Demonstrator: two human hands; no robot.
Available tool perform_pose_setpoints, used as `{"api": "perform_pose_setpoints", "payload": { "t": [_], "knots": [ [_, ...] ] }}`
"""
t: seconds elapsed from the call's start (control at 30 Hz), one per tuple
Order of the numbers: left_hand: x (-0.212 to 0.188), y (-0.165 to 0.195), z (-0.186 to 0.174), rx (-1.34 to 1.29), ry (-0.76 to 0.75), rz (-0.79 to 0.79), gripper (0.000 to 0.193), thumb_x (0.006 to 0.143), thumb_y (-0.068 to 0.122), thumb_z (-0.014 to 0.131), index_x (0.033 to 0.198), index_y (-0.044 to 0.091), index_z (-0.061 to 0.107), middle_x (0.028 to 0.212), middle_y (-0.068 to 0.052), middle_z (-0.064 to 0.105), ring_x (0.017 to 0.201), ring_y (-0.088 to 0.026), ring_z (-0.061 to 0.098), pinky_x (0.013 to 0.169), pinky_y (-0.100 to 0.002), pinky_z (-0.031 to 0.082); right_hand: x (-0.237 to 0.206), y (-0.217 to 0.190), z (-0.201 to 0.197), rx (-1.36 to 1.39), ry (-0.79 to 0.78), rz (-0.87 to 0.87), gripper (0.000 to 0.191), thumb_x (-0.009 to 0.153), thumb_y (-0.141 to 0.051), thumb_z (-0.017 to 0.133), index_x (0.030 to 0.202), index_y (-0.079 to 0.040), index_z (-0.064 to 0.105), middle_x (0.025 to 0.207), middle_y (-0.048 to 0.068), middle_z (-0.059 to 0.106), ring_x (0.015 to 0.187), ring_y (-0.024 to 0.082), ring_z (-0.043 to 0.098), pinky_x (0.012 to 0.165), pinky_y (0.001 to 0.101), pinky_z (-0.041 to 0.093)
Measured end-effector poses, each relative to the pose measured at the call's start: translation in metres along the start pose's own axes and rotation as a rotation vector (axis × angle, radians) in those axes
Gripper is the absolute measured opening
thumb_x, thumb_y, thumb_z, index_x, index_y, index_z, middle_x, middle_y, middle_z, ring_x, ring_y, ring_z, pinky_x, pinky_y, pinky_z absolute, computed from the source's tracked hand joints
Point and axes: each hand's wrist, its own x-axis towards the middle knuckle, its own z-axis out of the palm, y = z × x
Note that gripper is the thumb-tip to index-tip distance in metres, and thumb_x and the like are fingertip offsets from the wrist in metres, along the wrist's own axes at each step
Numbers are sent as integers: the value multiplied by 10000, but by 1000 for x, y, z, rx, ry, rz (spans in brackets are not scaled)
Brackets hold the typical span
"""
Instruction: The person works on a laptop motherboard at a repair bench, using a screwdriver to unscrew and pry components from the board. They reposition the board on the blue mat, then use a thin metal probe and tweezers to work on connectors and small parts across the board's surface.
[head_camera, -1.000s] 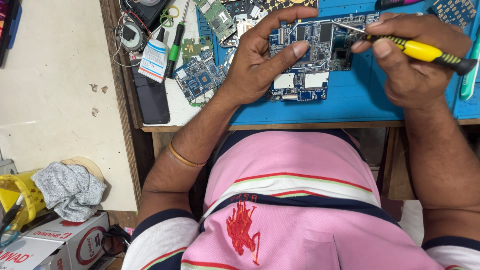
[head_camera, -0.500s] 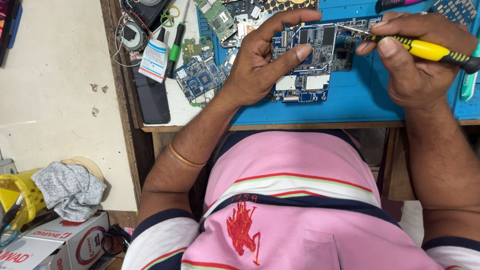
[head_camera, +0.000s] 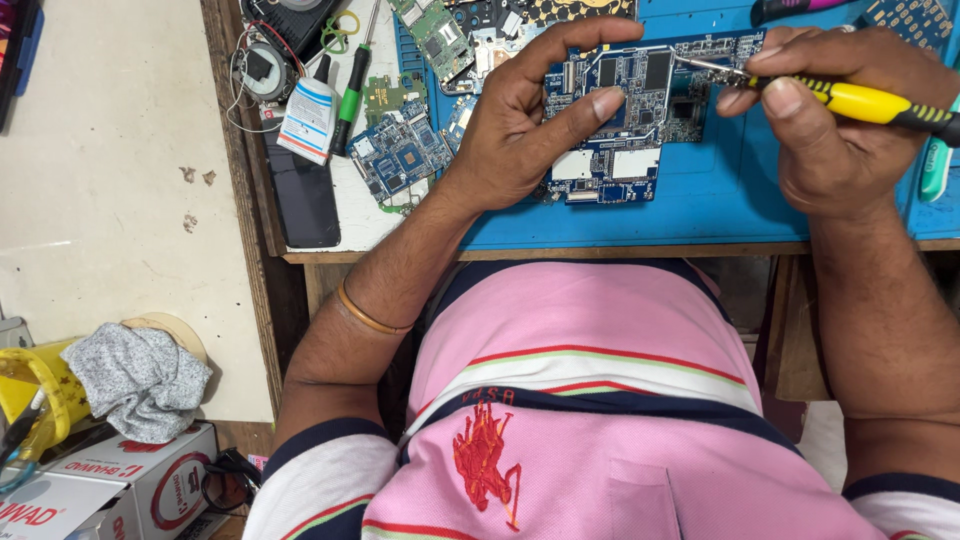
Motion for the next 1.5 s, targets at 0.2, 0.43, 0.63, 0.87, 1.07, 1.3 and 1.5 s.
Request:
{"api": "perform_pose_setpoints", "payload": {
  "t": [0.2, 0.43, 0.63, 0.87, 1.07, 1.3, 1.5],
  "knots": [
    [-21, 44, -9, 26, 121, -45, 477, 1076, 153, 667, 1490, 153, 430, 1482, -34, 525, 1094, -97, 728, 825, -231, 655, 9, -32, 29, 146, 29, 57, 186, 1204, -89, 604, 1225, 95, 614, 1153, 250, 703, 932, 269, 764, 915, 337, 662],
    [28, -23, -17, 194, 45, 27, 215, 1138, 165, 720, 1342, 116, 671, 1279, -33, 732, 1173, -96, 709, 1020, -252, 609, 26, 23, 3, 259, 14, 100, 167, 1187, -92, 635, 1208, 73, 626, 1122, 211, 704, 956, 243, 769, 1005, 342, 616],
    [54, -38, -18, 161, 0, 3, 250, 1100, 193, 737, 1331, 109, 690, 1218, -43, 745, 1121, -96, 729, 974, -253, 641, 48, 37, -1, 132, -10, 208, 199, 1029, -111, 650, 1080, 81, 647, 1007, 243, 705, 880, 272, 757, 897, 354, 618],
    [25, 5, -53, 164, 2, -136, 204, 1052, 214, 727, 1213, 90, 745, 1085, -37, 784, 940, -98, 767, 788, -239, 647, 84, -1, 43, 0, -104, 110, 193, 995, -85, 650, 1024, 106, 654, 883, 225, 721, 881, 313, 758, 970, 432, 599],
    [37, -7, -59, 197, -4, 24, 218, 1143, 279, 636, 1238, 95, 706, 1106, -35, 744, 1074, -104, 722, 983, -294, 614, 59, 43, 24, 30, -70, -13, 181, 1184, -88, 588, 1212, 90, 593, 1072, 267, 688, 928, 291, 756, 896, 338, 641],
    [67, -44, -45, 147, -30, 15, 257, 1164, 303, 584, 1242, 82, 689, 1104, -41, 726, 1074, -111, 702, 980, -284, 597, 27, 103, -8, 160, 103, 83, 161, 1210, -86, 588, 1245, 71, 584, 1085, 237, 684, 938, 261, 750, 901, 320, 642],
    [71, -47, -42, 128, -30, -7, 299, 1170, 322, 552, 1260, 68, 683, 1124, -49, 723, 1083, -112, 699, 970, -277, 597, 21, 108, -13, 171, 121, 127, 149, 1204, -72, 605, 1239, 72, 593, 1083, 218, 690, 935, 244, 747, 890, 306, 640]
  ]
}}
